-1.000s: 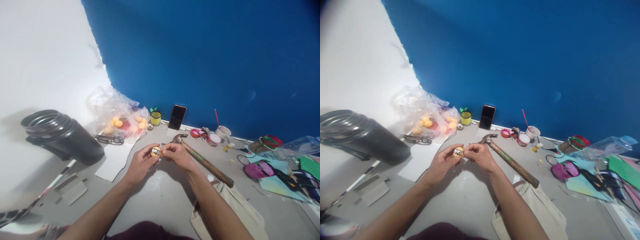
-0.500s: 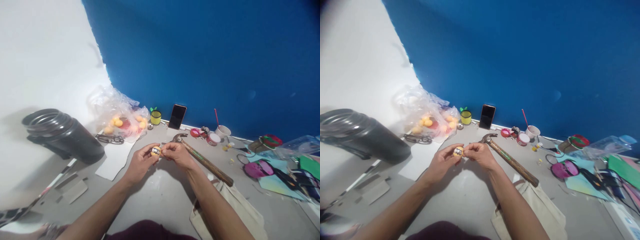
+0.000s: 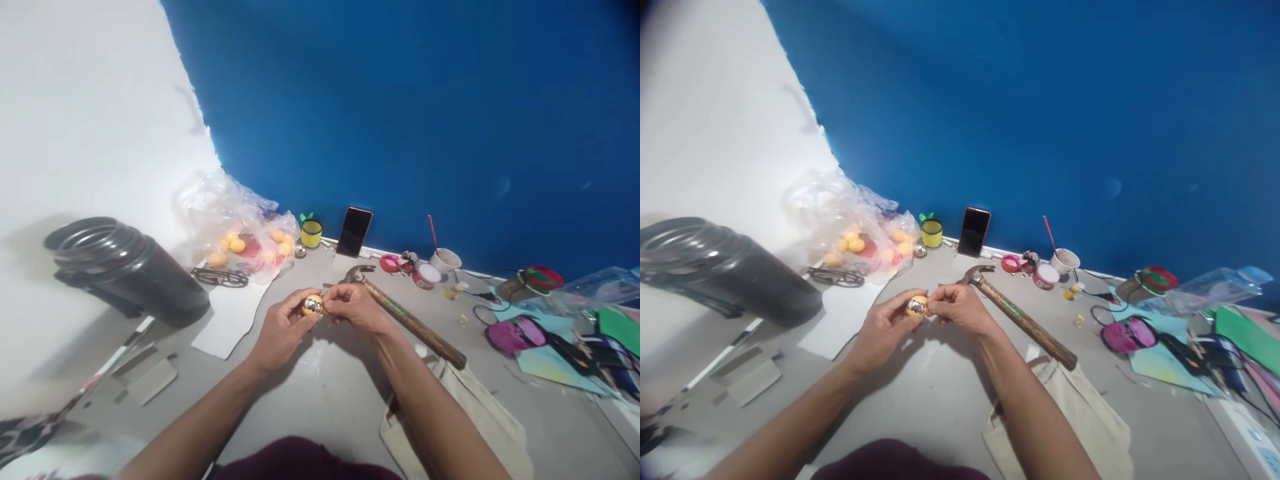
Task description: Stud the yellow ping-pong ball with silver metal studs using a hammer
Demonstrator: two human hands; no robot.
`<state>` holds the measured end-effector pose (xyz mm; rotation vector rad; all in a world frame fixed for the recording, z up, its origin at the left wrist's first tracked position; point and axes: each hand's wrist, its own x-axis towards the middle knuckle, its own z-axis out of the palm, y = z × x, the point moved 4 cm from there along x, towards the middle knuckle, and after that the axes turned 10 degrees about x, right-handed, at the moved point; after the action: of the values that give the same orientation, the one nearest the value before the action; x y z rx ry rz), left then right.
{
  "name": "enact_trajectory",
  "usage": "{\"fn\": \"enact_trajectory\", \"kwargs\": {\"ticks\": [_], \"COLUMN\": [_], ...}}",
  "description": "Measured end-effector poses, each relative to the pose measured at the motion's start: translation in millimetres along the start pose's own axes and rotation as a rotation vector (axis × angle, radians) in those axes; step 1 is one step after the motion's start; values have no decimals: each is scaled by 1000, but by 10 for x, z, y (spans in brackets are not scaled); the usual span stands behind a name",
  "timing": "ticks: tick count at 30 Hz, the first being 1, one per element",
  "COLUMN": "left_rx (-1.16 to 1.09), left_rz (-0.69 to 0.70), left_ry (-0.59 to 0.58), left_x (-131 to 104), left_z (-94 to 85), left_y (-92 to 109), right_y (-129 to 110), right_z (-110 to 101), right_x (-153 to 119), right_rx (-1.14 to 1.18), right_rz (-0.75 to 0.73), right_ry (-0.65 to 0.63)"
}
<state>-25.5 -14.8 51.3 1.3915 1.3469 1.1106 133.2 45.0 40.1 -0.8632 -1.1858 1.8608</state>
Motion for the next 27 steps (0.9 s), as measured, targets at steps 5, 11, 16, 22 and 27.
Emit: {"fn": "enact_trajectory", "kwargs": {"ticks": [5, 11, 16, 22, 27], "left_rx": [56, 81, 132, 207, 91], "left_rz": [36, 52, 107, 210, 153], "left_ry": [64, 103, 166, 267, 252], "left_x": [-21, -29, -24, -35, -37], "left_z": [3, 11, 14, 23, 29], "left_y": [17, 9, -50, -53, -66], "right_y": [10, -19, -29, 8, 7], "right_z": [15, 82, 138, 167, 137], "right_x": [-3, -16, -21, -6, -20], "right_rx": [-11, -18, -6, 42, 63], "right_rz": [-4, -40, -40, -53, -50], "right_ry": [32, 50, 81, 110, 54]}}
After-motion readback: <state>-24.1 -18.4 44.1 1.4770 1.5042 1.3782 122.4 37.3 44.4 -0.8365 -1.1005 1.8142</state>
